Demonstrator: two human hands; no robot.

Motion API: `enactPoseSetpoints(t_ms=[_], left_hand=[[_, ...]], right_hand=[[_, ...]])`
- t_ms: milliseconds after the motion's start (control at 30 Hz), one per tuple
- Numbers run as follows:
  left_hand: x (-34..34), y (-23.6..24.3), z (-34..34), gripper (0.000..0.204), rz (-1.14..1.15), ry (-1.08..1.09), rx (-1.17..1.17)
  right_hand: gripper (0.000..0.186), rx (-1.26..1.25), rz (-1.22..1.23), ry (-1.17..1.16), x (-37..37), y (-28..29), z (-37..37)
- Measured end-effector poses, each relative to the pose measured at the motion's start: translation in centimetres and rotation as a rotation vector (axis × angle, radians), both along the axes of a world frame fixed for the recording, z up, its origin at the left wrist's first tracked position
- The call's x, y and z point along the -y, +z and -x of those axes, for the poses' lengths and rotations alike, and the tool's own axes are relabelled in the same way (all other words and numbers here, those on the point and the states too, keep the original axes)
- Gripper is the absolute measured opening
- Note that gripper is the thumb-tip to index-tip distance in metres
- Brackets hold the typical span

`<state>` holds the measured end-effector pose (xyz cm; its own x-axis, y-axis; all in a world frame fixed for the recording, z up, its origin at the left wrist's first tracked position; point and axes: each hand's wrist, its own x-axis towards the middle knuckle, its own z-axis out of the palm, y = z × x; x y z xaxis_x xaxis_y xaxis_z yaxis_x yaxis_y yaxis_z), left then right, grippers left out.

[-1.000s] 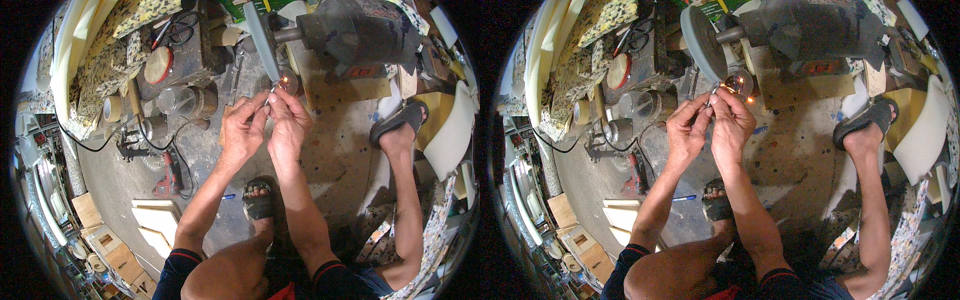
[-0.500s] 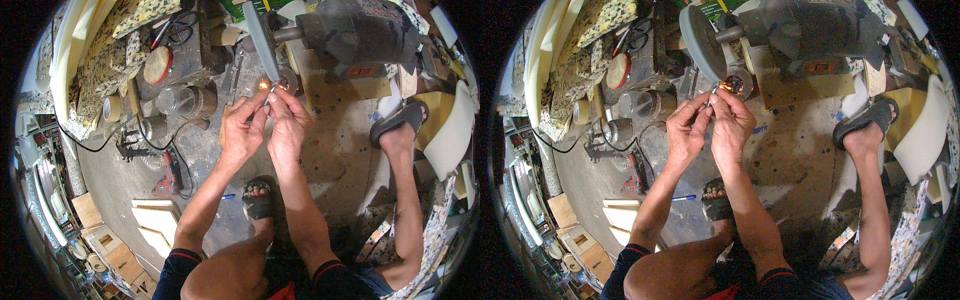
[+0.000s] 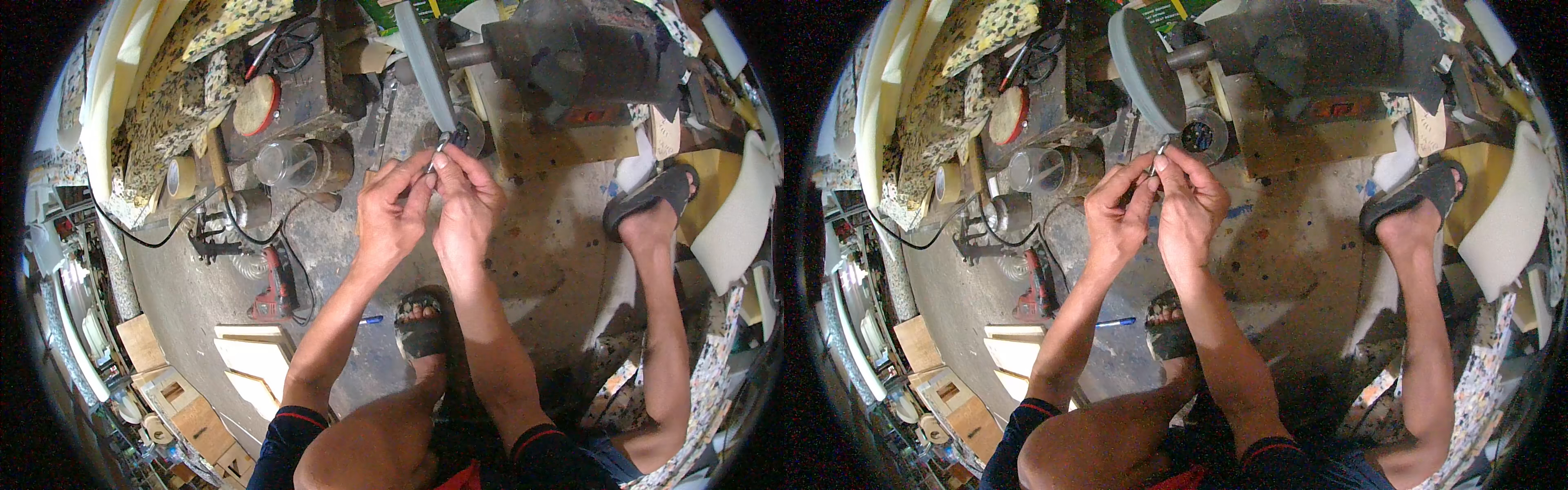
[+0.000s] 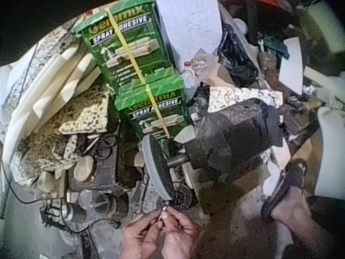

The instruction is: The person grinds a small metal piece on a bench grinder, producing sparks, then uses a cordless drill to make holes in a wooden board. The person handles the metal piece and wooden board directly with both hands.

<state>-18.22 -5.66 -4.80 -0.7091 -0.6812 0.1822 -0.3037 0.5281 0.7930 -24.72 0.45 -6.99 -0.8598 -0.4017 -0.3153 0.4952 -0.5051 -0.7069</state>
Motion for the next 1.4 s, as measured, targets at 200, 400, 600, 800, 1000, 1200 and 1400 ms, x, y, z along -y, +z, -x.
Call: enactPoseSetpoints(t_ms=[200, 400, 600, 800, 1000, 1200, 1400], left_hand=[[-1.8, 1.4, -2.5, 0.036, 0.022, 0.005, 0.027], [-3.5, 0.7, -3.7, 0.040, -0.412, 0.035, -0.220], [-3.6, 0.5, -3.4, 0.038, -0.676, -0.013, -0.302], [-3.3, 0.2, -3.3, 0.038, -0.731, -0.006, -0.235], [-3.6, 0.1, -1.9, 0.039, -0.713, 0.011, -0.270], [-2.8, -0.5, -1.2, 0.038, -0.735, 0.026, -0.257], [-2.1, -0.7, -0.7, 0.038, -0.638, 0.009, -0.183]], right_hand=[[0.021, 0.006, 0.003, 0.019, -1.7, 1.4, -1.9], [0.025, -0.017, 0.030, 0.108, -3.1, 2.7, -1.8], [0.022, -0.037, -0.054, 0.167, -3.9, 3.0, -1.3], [0.023, -0.041, -0.072, 0.192, -3.8, 2.0, -1.1], [0.023, -0.047, -0.060, 0.162, -3.2, 0.8, -0.7], [0.027, -0.091, -0.122, 0.144, -2.7, 0.2, -0.2], [0.029, -0.021, -0.137, 0.111, -2.1, 0.4, 0.2]])
